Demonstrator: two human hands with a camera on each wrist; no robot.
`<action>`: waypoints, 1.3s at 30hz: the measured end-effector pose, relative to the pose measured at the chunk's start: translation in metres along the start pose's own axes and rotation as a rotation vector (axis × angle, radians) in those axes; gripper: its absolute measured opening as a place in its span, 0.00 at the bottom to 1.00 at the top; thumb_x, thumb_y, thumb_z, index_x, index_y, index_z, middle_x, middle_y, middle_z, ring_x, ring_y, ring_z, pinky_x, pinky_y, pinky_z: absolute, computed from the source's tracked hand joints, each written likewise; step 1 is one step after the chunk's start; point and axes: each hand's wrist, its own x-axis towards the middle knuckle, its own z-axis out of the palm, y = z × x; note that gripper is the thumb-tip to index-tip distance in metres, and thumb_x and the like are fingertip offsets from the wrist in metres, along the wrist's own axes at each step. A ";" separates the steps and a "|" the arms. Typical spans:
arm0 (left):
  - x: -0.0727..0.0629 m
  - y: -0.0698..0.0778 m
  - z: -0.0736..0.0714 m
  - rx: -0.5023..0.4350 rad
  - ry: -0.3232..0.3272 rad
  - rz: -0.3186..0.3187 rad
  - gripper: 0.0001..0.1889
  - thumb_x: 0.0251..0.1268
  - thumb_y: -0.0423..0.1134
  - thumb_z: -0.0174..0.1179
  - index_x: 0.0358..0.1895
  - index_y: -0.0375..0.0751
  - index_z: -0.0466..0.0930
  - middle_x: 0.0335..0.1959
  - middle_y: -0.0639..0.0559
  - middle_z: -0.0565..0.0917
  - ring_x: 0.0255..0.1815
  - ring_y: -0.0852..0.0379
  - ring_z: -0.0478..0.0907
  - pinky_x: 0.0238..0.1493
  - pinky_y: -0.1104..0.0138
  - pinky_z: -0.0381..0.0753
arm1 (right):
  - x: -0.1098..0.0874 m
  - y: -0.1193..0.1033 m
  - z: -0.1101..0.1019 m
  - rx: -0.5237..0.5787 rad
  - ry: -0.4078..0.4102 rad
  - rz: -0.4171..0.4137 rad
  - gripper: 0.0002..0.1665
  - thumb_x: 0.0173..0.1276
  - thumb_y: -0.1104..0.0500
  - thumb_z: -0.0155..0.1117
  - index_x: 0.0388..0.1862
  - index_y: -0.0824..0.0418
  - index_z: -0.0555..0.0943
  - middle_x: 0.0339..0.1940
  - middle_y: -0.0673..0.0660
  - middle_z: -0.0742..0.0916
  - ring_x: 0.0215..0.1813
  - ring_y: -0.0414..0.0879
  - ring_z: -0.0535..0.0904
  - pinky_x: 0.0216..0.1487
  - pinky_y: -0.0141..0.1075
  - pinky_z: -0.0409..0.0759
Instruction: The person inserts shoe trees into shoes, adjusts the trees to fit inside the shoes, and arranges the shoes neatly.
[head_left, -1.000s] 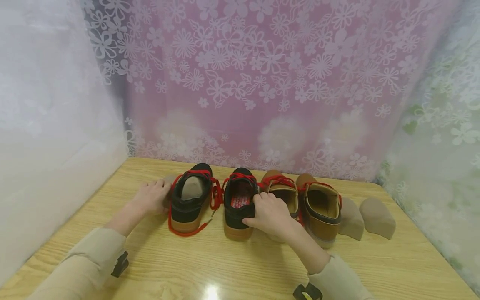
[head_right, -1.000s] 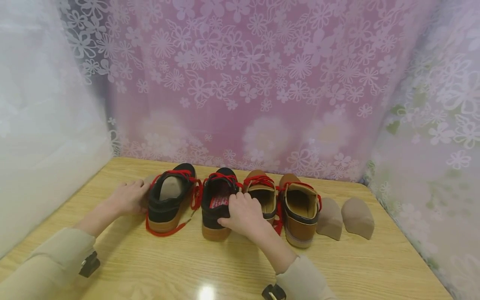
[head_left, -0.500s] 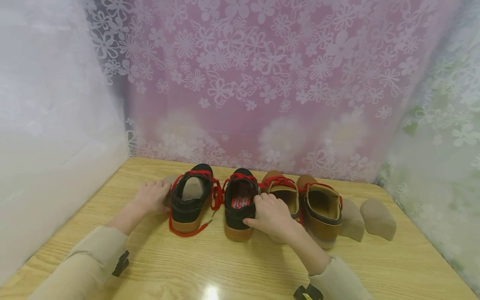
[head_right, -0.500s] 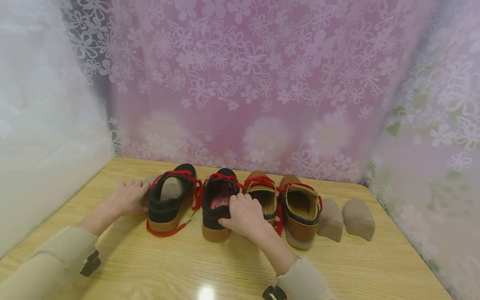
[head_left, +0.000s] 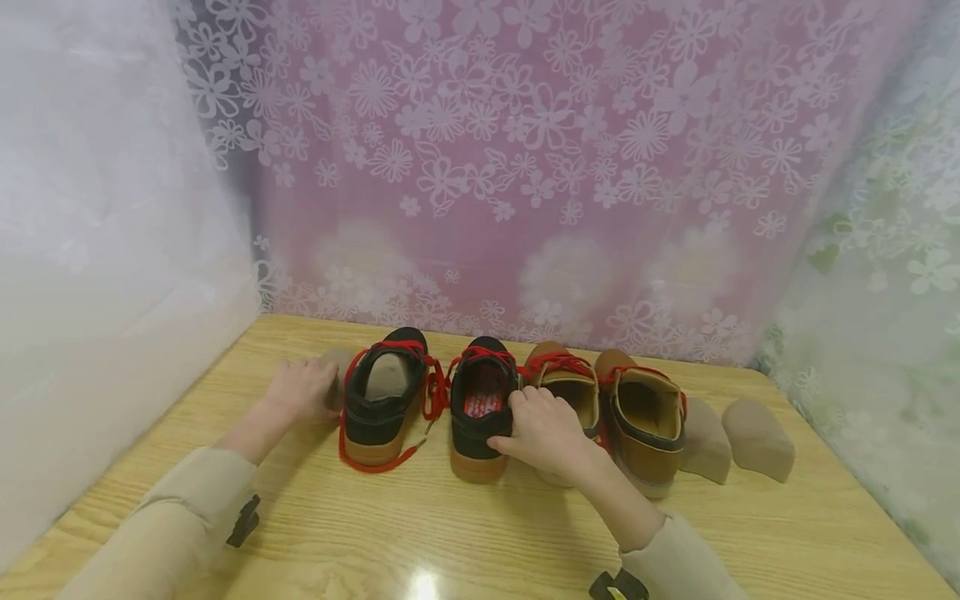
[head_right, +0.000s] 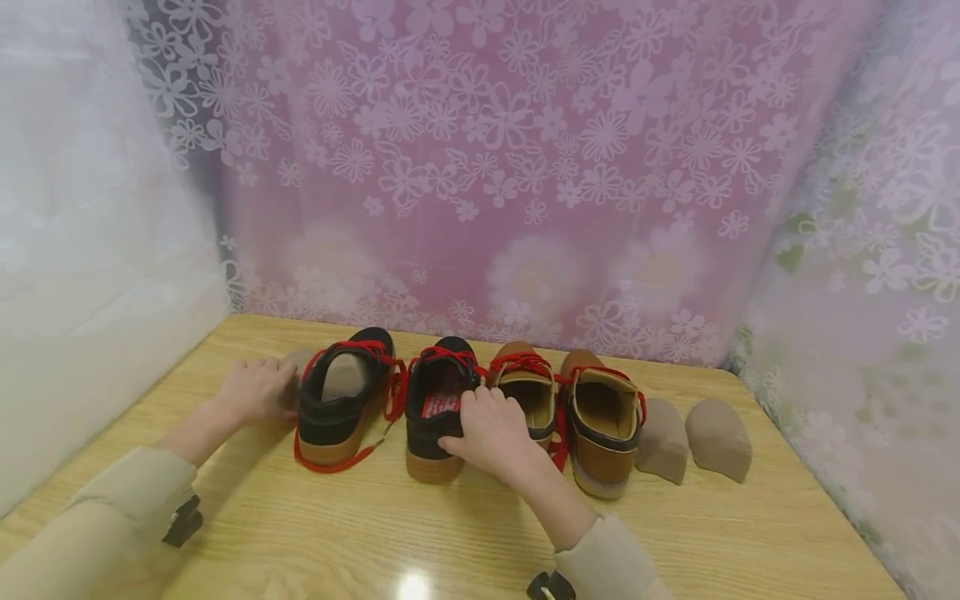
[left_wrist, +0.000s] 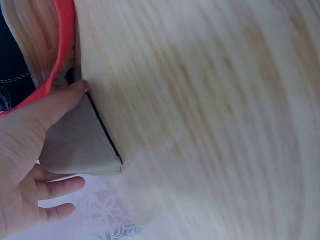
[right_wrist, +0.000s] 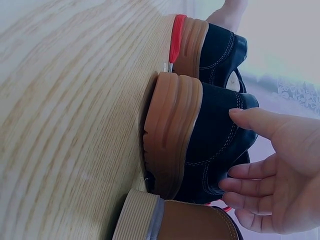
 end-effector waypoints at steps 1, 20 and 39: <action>0.000 0.000 0.000 0.009 -0.004 0.002 0.29 0.33 0.56 0.72 0.30 0.40 0.68 0.28 0.42 0.77 0.34 0.40 0.76 0.33 0.49 0.71 | 0.000 0.000 0.000 -0.002 0.001 -0.002 0.28 0.51 0.39 0.70 0.32 0.61 0.74 0.28 0.53 0.75 0.34 0.50 0.71 0.32 0.40 0.70; 0.005 0.010 -0.008 0.049 -0.111 -0.026 0.33 0.32 0.55 0.73 0.39 0.36 0.70 0.31 0.36 0.78 0.36 0.36 0.75 0.39 0.46 0.69 | 0.000 0.000 -0.001 -0.001 0.001 -0.006 0.28 0.52 0.40 0.70 0.33 0.62 0.74 0.29 0.54 0.75 0.34 0.50 0.71 0.32 0.40 0.70; 0.002 0.016 -0.005 0.095 -0.082 -0.039 0.31 0.35 0.51 0.70 0.40 0.31 0.73 0.34 0.35 0.75 0.38 0.35 0.74 0.38 0.43 0.70 | -0.001 0.001 0.000 0.007 0.001 -0.007 0.28 0.52 0.40 0.70 0.33 0.63 0.75 0.29 0.53 0.76 0.33 0.50 0.72 0.32 0.41 0.70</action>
